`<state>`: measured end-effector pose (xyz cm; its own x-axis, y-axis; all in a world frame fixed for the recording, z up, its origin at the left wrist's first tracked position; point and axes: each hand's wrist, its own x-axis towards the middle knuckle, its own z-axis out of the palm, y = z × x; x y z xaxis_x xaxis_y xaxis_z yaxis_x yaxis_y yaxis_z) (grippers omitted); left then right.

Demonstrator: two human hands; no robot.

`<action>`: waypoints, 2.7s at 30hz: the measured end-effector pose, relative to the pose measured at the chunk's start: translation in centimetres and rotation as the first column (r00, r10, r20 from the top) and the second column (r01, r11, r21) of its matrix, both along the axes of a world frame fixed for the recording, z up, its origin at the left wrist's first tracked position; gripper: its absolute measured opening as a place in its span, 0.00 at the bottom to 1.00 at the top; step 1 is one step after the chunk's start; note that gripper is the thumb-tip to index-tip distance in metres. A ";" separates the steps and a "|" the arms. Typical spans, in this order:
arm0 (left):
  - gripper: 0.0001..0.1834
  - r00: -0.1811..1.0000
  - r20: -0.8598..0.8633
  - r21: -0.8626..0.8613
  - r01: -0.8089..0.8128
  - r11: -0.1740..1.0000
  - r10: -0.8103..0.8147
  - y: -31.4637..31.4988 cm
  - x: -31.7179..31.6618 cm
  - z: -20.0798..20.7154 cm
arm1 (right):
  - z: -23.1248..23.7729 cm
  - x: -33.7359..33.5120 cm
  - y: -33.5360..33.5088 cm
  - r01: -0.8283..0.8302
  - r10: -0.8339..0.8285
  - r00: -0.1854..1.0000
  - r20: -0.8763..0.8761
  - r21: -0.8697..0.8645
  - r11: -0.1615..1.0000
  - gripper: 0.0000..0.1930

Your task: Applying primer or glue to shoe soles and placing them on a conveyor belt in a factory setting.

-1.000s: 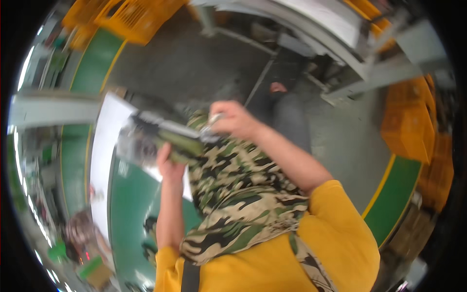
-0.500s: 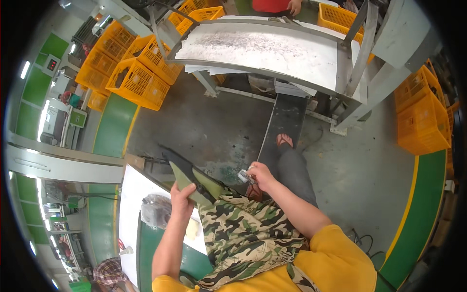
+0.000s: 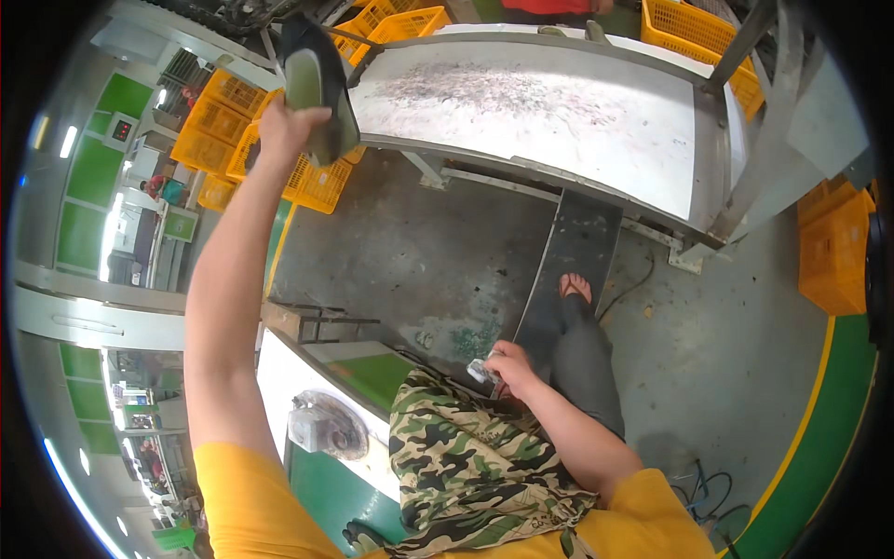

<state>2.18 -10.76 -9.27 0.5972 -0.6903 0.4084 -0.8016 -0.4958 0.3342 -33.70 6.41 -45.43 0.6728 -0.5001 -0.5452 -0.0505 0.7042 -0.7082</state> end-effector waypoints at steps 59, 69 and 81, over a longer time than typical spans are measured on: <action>0.34 0.141 -0.350 0.802 -0.465 0.374 0.926 84.5 -31.2 -33.5 | -0.5 -1.8 1.7 -0.159 0.167 0.979 -0.118 0.073 0.985 0.04; 0.33 0.093 -0.606 0.757 -0.238 0.608 0.790 82.9 -27.7 -34.7 | 1.4 -0.1 2.0 -0.224 0.217 0.971 -0.100 -0.067 0.972 0.06; 0.34 0.128 -0.814 -0.470 -0.719 0.512 -0.567 67.1 -21.8 -24.0 | 8.3 4.2 4.8 -0.274 0.251 0.960 -0.121 -0.257 0.927 0.04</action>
<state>-19.58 56.31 -33.22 0.8518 -0.4286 -0.3012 0.4820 0.4160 0.7711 -29.50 11.23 -37.09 0.7572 -0.4474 -0.4758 -0.2756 0.4417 -0.8538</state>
